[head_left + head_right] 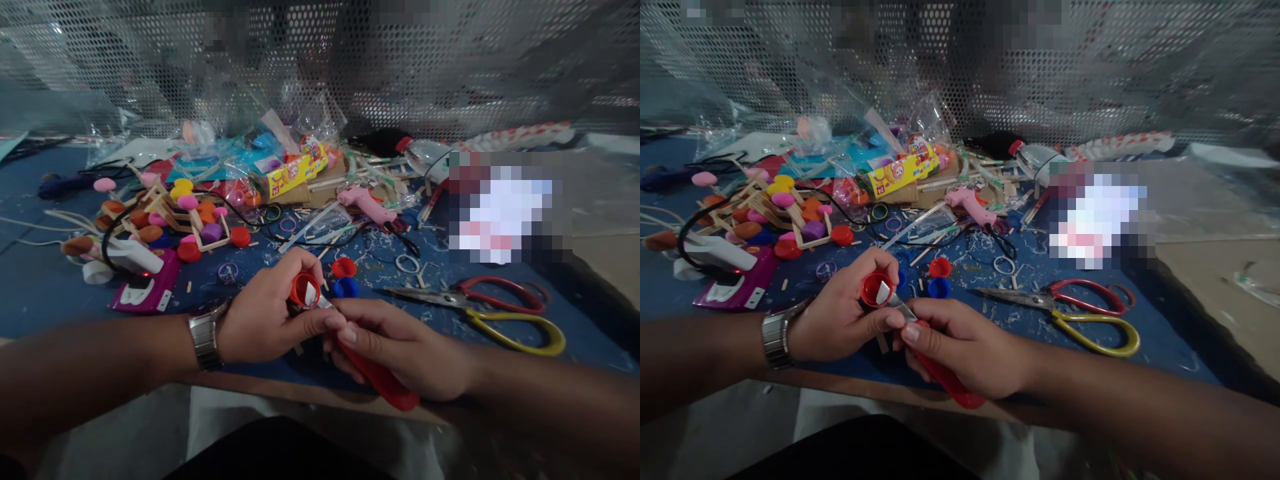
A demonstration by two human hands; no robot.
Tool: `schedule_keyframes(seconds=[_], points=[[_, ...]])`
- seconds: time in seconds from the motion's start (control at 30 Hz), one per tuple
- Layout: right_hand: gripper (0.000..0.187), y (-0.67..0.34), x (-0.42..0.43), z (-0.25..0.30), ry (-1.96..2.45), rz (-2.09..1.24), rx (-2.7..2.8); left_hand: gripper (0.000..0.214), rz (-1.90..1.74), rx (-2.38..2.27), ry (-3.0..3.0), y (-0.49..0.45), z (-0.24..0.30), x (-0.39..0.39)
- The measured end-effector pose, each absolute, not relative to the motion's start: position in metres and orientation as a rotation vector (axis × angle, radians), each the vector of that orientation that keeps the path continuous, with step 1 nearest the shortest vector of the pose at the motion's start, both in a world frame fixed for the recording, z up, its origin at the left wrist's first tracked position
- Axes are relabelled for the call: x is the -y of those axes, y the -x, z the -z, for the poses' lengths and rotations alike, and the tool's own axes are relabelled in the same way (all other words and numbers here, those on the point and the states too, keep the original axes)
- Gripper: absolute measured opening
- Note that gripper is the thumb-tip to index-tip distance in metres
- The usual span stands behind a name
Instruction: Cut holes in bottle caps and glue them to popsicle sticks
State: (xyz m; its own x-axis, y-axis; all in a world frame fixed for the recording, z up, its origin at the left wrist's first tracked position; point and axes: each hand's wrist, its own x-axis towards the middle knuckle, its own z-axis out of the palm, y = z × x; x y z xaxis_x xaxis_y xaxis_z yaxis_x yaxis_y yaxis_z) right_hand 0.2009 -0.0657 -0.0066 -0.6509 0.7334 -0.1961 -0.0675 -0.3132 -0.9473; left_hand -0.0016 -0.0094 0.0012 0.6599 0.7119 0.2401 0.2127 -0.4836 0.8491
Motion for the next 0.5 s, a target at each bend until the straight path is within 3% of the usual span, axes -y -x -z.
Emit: schedule_keyframes(seconds=[0.5], points=[[0.045,-0.2003,0.0676,0.0049,0.889,-2.003,1.447,0.05,-0.72,-0.764,-1.999,0.0009,-0.0052,0.0103]])
